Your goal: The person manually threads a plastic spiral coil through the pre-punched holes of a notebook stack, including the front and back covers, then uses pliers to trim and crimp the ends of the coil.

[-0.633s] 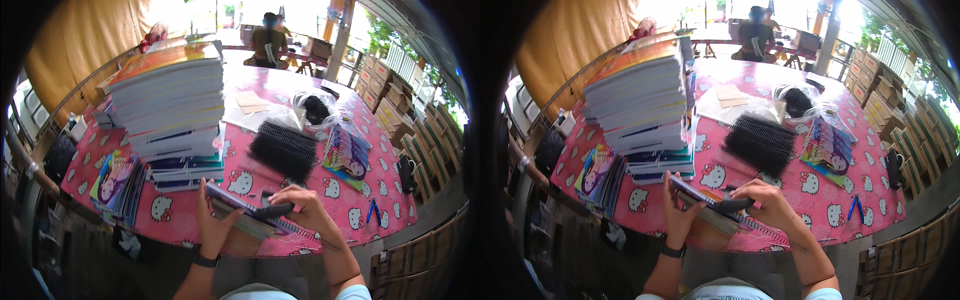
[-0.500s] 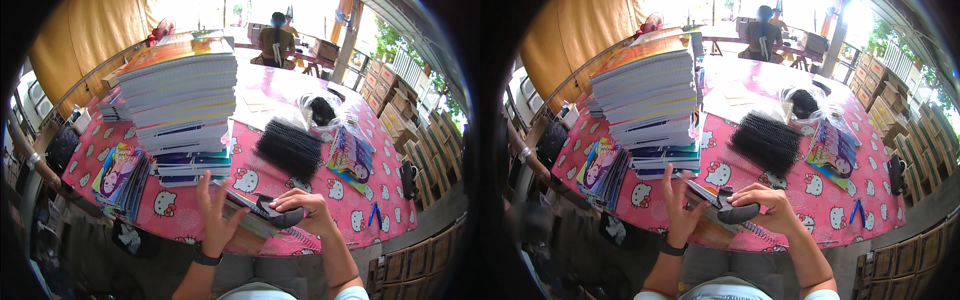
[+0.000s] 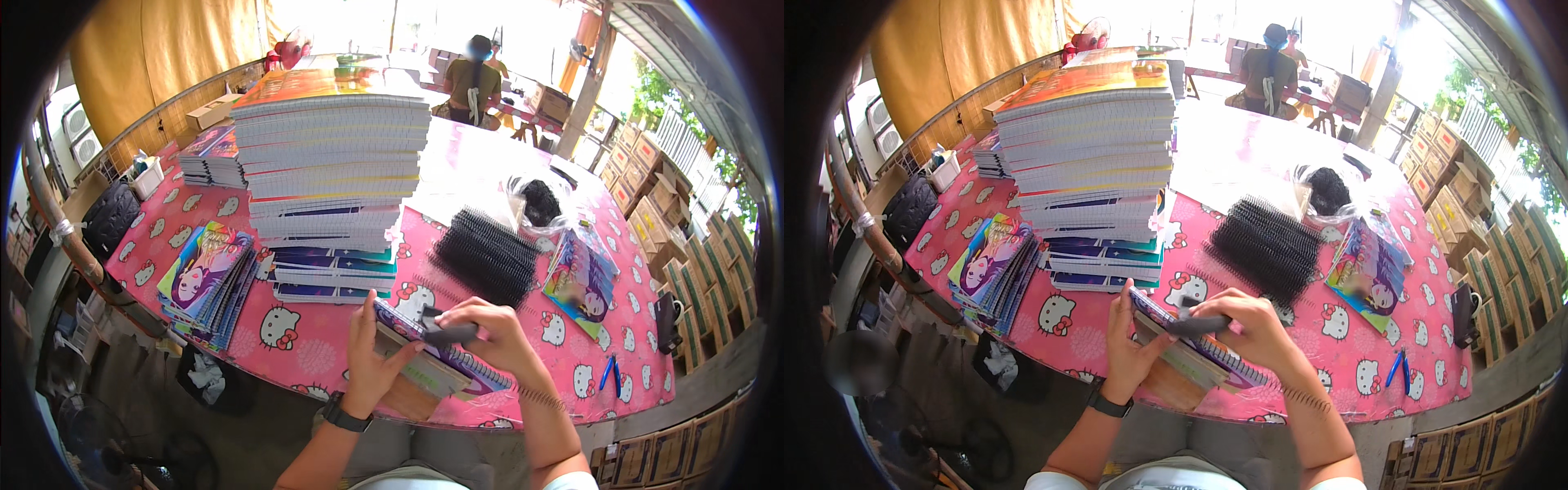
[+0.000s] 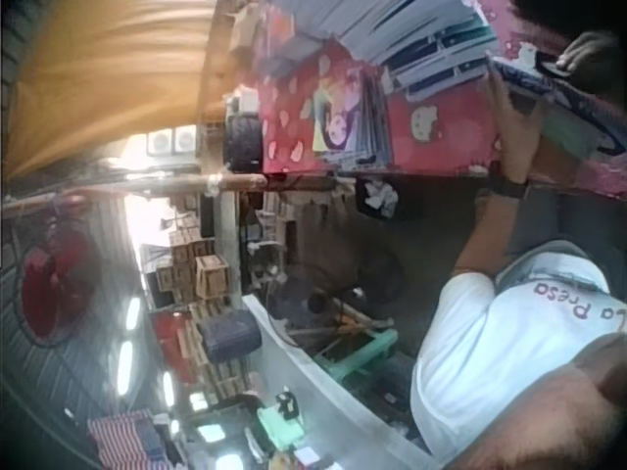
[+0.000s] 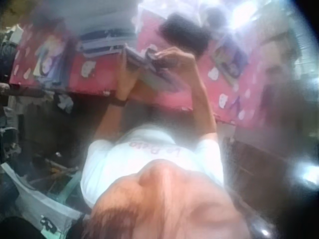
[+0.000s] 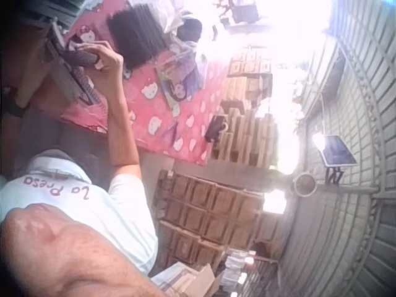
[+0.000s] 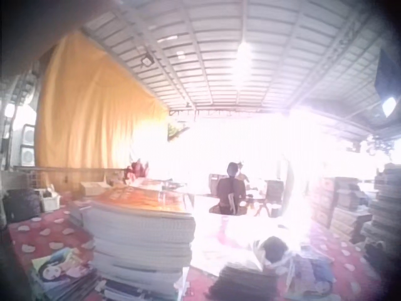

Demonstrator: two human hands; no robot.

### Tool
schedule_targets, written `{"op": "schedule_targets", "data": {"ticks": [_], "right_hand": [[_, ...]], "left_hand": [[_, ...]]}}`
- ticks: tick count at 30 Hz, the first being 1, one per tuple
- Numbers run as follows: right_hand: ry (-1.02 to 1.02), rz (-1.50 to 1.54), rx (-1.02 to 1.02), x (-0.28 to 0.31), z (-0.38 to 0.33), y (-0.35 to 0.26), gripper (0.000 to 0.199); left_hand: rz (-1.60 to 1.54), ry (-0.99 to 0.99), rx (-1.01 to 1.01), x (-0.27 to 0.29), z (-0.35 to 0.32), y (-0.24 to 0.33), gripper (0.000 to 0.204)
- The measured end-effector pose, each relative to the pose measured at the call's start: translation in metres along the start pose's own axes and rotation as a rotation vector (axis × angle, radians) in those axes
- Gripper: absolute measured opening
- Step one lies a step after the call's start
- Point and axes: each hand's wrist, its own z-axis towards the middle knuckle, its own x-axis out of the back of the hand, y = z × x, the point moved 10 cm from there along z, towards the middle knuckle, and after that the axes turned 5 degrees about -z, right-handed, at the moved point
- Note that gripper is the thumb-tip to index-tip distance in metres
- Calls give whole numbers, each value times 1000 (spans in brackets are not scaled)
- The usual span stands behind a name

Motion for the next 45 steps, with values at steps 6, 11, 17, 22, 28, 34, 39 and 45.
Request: {"op": "schedule_targets", "data": {"ticks": [6,11,17,22,28,34,39,45], "right_hand": [[122,261,60,2,8,-2,32],[40,-110,-5,1,21,20,35],[-47,-121,-158,-13,29,27,32],[-99,-239,-83,-42,17,54,36],[-218,-236,-12,1,-7,26,49],[33,-204,-91,30,-21,-72,37],[144,-222,-76,40,-36,-81,26],[204,-233,3,36,-32,-100,18]], "left_hand": [[93,-7,-72,2,-1,2,96],[161,-27,-38,0,-6,0,96],[111,-27,-22,2,-6,-2,94],[83,-11,-44,0,-7,0,87],[50,-22,-25,12,9,2,45],[-255,-214,-13,-24,21,58,23],[-344,-232,-18,-35,14,81,23],[-340,-262,-39,-35,6,91,24]]}}
